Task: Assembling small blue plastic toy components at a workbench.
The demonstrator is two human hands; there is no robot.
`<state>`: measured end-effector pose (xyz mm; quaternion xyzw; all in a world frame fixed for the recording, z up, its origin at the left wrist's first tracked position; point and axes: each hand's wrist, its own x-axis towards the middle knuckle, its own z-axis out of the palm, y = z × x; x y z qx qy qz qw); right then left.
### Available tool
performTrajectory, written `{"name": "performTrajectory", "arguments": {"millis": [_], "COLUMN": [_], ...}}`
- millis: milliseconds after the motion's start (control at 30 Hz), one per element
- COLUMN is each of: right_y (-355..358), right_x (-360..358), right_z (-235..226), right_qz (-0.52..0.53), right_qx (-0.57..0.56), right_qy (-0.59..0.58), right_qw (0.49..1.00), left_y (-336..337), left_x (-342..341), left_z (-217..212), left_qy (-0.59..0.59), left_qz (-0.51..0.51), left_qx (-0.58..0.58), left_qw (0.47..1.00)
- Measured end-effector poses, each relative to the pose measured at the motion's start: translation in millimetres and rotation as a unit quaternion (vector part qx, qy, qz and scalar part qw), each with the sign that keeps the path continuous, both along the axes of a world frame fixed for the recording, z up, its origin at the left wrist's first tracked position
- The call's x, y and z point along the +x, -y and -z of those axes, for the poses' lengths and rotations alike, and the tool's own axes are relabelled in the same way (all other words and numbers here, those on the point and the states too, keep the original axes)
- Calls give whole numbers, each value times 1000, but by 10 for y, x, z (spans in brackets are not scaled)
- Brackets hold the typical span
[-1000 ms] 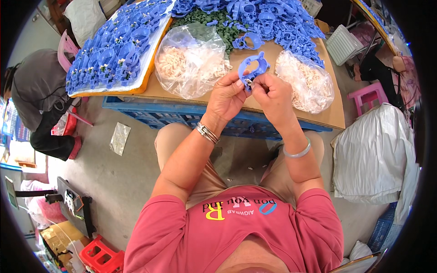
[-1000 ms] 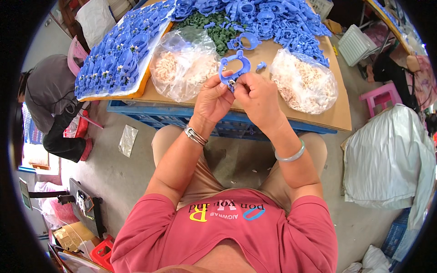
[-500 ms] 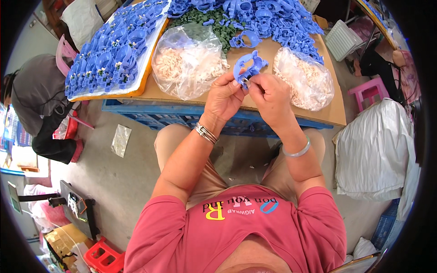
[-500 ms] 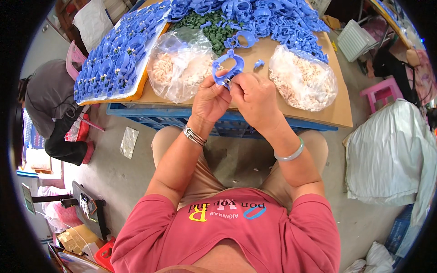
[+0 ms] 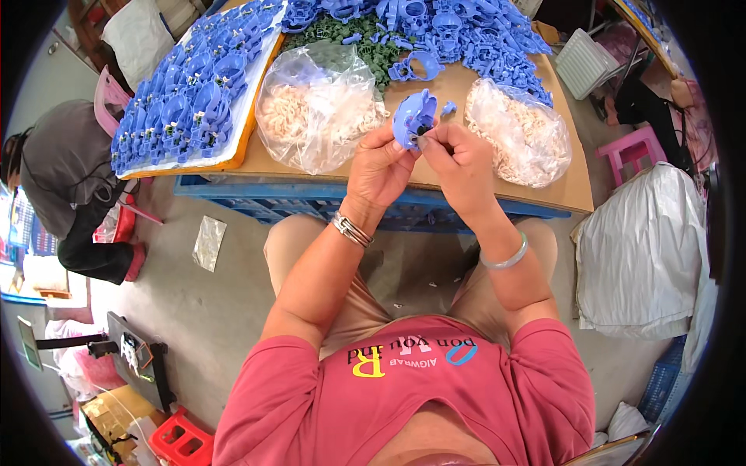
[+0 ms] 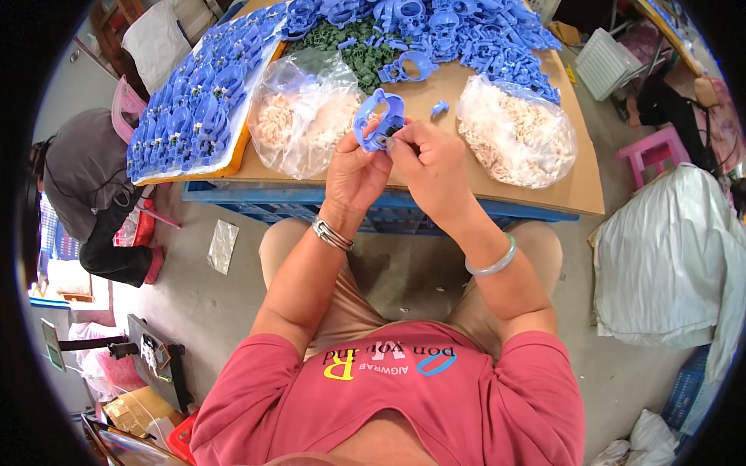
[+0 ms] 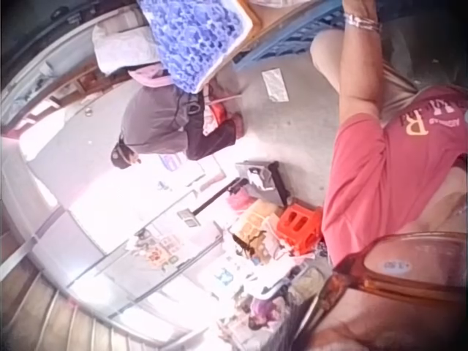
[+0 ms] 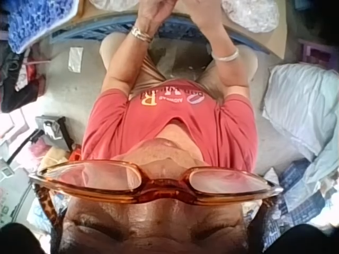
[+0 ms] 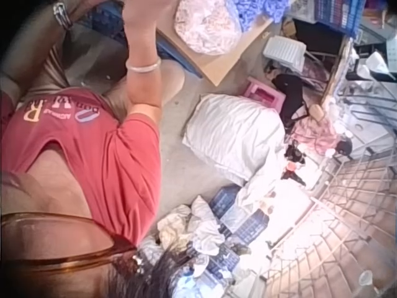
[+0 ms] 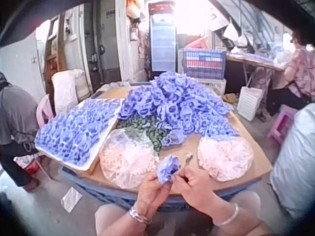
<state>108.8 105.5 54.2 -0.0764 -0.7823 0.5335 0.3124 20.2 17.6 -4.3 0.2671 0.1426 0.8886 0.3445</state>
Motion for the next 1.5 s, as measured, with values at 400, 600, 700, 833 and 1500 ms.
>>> {"name": "performTrajectory", "arguments": {"millis": [400, 600, 700, 833, 1500], "right_y": [-16, -4, 4, -40, -28], "right_x": [-73, -40, -33, -10, -42], "right_z": [67, 78, 33, 33, 71], "right_qz": [62, -25, -34, -80, 52], "right_qx": [284, -34, -105, -291, 289], "right_qy": [-122, -39, -1, 67, -106], "right_qw": [949, 998, 994, 951, 950], "left_y": [20, 6, 9, 12, 39], "left_x": [-11, 12, -16, -9, 5], "left_z": [106, -22, -3, 9, 7], "left_qy": [55, 48, 27, 8, 75], "left_qz": [-7, 21, 4, -18, 48], "left_qx": [-14, 5, 3, -5, -2], "left_qw": [998, 999, 1000, 1000, 996]}}
